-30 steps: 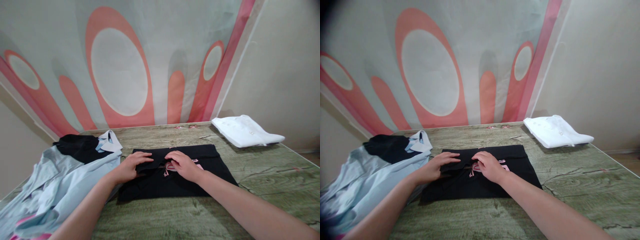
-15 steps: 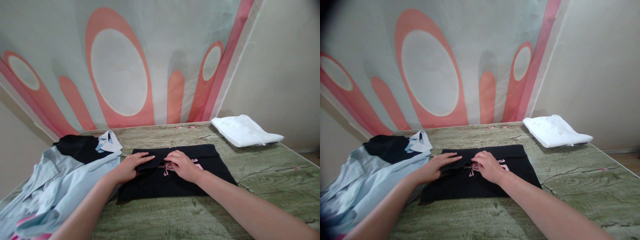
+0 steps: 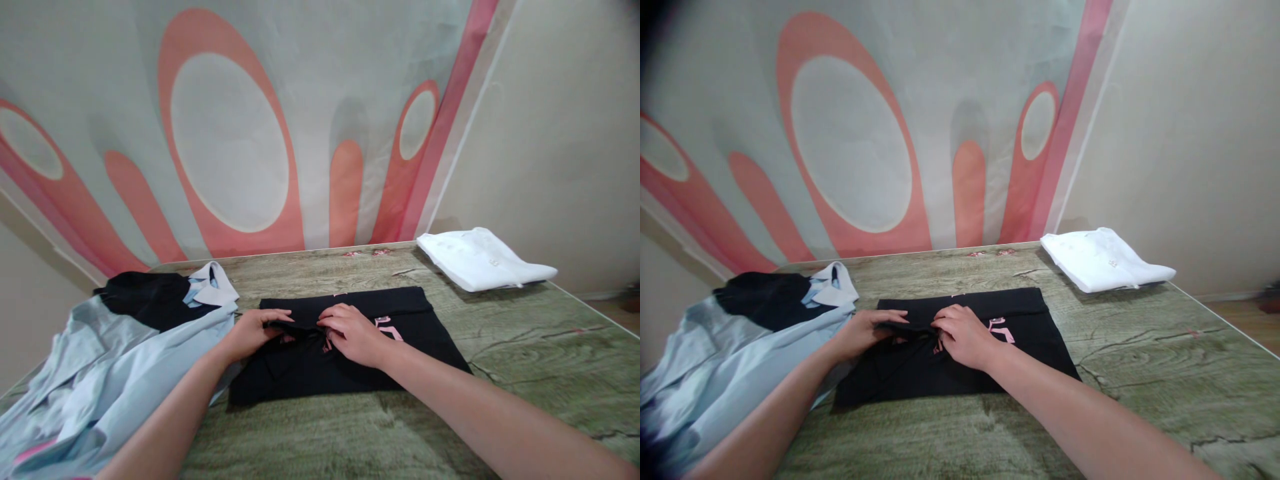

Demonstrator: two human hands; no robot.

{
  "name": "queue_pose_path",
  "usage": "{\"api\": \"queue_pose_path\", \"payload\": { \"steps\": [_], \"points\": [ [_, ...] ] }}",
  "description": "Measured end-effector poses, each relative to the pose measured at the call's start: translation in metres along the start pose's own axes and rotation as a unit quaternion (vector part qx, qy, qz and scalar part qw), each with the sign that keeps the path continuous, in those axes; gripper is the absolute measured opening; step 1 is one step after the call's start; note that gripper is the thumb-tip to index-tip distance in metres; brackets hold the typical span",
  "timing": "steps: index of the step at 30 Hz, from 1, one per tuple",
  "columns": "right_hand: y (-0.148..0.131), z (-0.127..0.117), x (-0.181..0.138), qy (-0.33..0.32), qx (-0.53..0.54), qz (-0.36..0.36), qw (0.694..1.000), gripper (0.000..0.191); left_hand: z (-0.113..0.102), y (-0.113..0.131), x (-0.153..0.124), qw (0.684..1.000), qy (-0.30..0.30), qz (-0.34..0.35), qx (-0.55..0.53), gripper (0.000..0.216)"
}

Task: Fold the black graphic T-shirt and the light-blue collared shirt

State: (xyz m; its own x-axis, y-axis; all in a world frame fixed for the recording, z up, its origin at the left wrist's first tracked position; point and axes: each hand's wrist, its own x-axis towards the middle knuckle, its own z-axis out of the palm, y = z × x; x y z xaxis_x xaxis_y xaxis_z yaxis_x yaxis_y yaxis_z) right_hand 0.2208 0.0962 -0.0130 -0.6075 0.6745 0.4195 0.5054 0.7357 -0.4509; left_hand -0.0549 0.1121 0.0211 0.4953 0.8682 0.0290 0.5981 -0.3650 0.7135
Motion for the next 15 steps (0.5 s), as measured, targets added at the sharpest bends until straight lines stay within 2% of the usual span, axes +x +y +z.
{"api": "queue_pose_path", "payload": {
  "steps": [4, 7, 15],
  "points": [
    [-0.005, 0.001, 0.003, 0.012, -0.012, 0.036, 0.999, 0.024, 0.008, -0.006, 0.006, 0.991, 0.098, -0.09, -0.023, 0.033],
    [-0.006, 0.003, 0.003, 0.021, -0.012, 0.049, 0.999, 0.019, 0.015, -0.009, 0.01, 0.983, 0.153, -0.103, -0.018, 0.036],
    [-0.003, 0.003, 0.008, -0.001, -0.015, 0.074, 0.997, 0.019, 0.016, -0.01, 0.013, 0.98, 0.182, -0.085, -0.01, 0.032]
  ]
}}
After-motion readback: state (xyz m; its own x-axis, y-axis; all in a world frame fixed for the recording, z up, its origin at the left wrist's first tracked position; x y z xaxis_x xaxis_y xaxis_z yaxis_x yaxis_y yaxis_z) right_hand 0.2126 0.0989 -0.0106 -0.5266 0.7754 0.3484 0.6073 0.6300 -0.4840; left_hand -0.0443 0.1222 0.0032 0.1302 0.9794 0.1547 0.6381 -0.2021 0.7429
